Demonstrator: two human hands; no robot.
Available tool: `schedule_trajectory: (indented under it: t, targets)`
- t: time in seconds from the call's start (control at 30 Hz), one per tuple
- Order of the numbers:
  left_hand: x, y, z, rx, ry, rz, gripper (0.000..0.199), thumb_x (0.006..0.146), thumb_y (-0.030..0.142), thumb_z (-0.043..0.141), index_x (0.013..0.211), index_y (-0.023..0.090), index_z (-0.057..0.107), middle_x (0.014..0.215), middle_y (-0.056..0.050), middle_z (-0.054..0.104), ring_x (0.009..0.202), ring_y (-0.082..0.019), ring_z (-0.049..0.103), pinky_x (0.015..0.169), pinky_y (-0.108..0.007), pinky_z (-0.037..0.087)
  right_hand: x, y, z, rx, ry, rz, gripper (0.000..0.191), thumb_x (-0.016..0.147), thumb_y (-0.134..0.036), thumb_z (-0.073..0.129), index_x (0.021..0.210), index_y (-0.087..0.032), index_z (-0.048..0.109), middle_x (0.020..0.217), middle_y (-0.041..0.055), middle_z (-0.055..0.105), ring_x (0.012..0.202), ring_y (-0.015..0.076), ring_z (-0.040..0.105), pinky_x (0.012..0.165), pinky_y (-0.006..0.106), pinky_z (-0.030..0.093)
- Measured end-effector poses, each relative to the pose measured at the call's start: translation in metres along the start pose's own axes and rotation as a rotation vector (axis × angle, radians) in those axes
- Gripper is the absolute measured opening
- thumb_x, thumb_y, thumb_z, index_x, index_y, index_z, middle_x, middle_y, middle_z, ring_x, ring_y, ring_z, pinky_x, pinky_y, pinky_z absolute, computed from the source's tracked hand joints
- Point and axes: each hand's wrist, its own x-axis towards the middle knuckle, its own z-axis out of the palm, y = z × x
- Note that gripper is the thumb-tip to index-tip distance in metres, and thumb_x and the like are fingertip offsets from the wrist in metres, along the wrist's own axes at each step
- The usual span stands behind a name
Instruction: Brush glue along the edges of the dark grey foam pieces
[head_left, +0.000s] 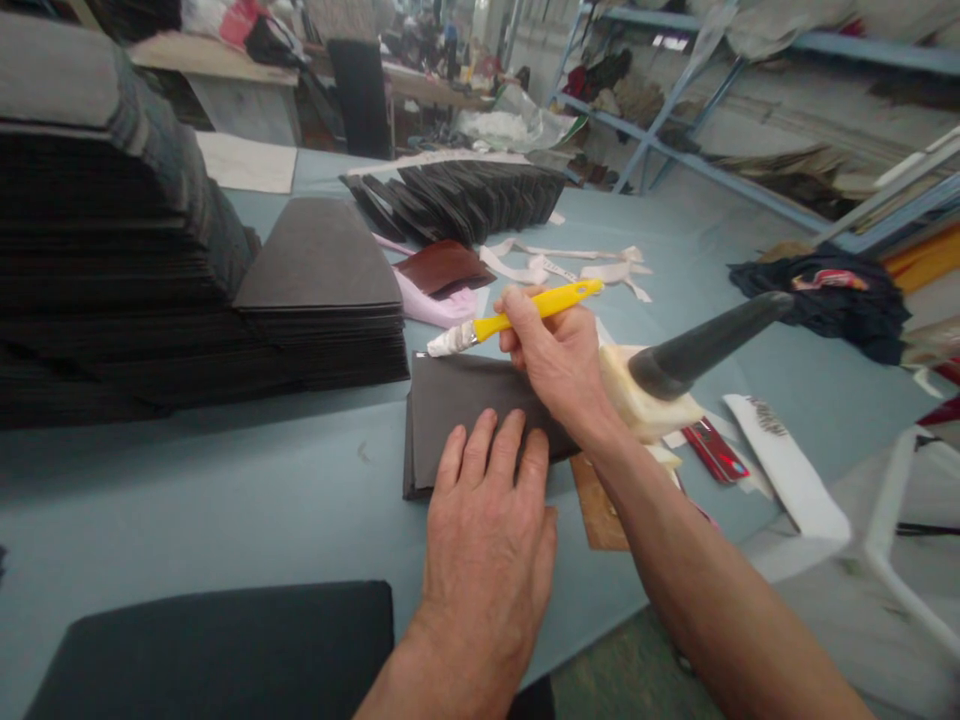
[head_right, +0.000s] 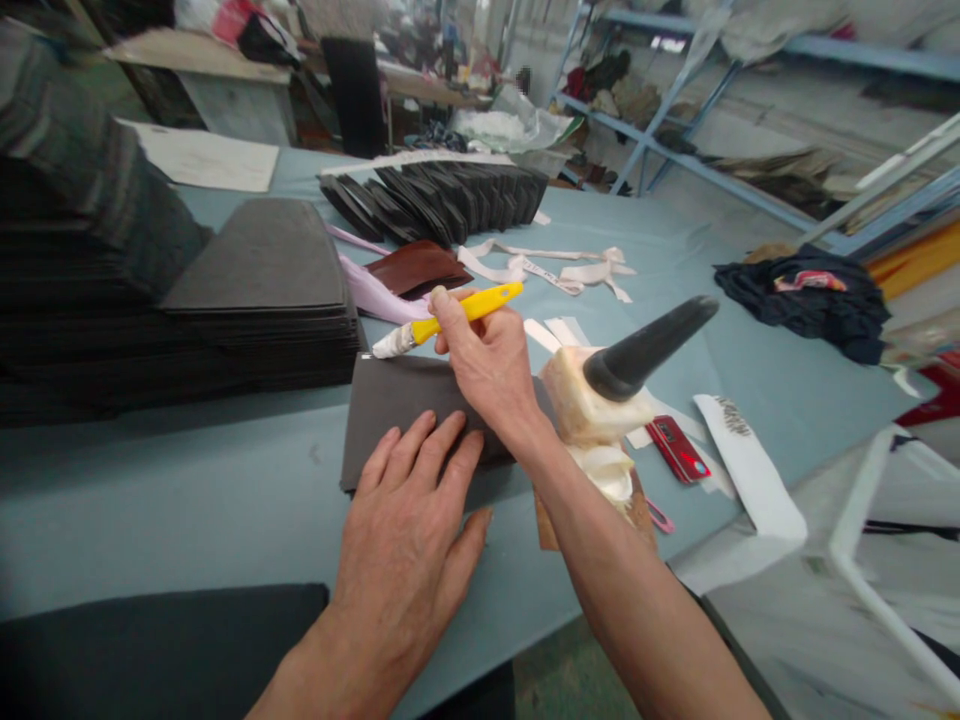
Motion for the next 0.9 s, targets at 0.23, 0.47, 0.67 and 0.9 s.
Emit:
schedule_trajectory:
  t: [0.23, 0.47, 0.67, 0.9]
  targets:
    - [-0.001, 0.001, -0.001, 0.018, -0.016, 0.008, 0.052, 0.092, 0.026, 0.069, 0.144, 0.017, 0.067, 0.155, -0.010, 0.065, 0.145, -0.036, 0.060, 0.123, -0.058, 0.051, -0.002, 0.001, -0.008, -0.006, 0.005, 0.017, 0.060, 0.087, -0.079, 0.071, 0.083, -0.020, 0.067, 0.059, -0.0069, 0.056, 0.052, 0.0067, 0.049, 0.051, 0.022, 0.040]
    - [0.000, 0.001, -0.002, 0.032, -0.016, 0.017, 0.051, 0.092, 0.023, 0.066, 0.143, 0.017, 0.068, 0.156, -0.010, 0.065, 0.145, -0.037, 0.059, 0.122, -0.061, 0.052, -0.004, 0.005, -0.023, -0.015, 0.035, 0.017, 0.059, 0.087, -0.078, 0.072, 0.086, -0.019, 0.069, 0.060, -0.0069, 0.057, 0.052, 0.0068, 0.049, 0.052, 0.022, 0.041]
    - [0.002, 0.000, -0.003, 0.074, 0.005, 0.042, 0.050, 0.091, 0.021, 0.064, 0.141, 0.016, 0.069, 0.152, -0.012, 0.067, 0.142, -0.038, 0.062, 0.118, -0.062, 0.055, -0.006, 0.006, -0.035, -0.046, 0.040, 0.006, 0.055, 0.091, -0.074, 0.071, 0.082, -0.020, 0.067, 0.061, -0.0065, 0.058, 0.053, 0.0067, 0.050, 0.053, 0.022, 0.041]
    - [0.002, -0.001, -0.003, 0.094, 0.018, 0.070, 0.050, 0.092, 0.021, 0.064, 0.141, 0.015, 0.069, 0.153, -0.012, 0.067, 0.141, -0.039, 0.063, 0.116, -0.064, 0.056, -0.011, 0.000, -0.048, -0.072, 0.055, 0.009, 0.055, 0.090, -0.074, 0.072, 0.082, -0.020, 0.066, 0.059, -0.0074, 0.057, 0.051, 0.0061, 0.047, 0.053, 0.023, 0.041]
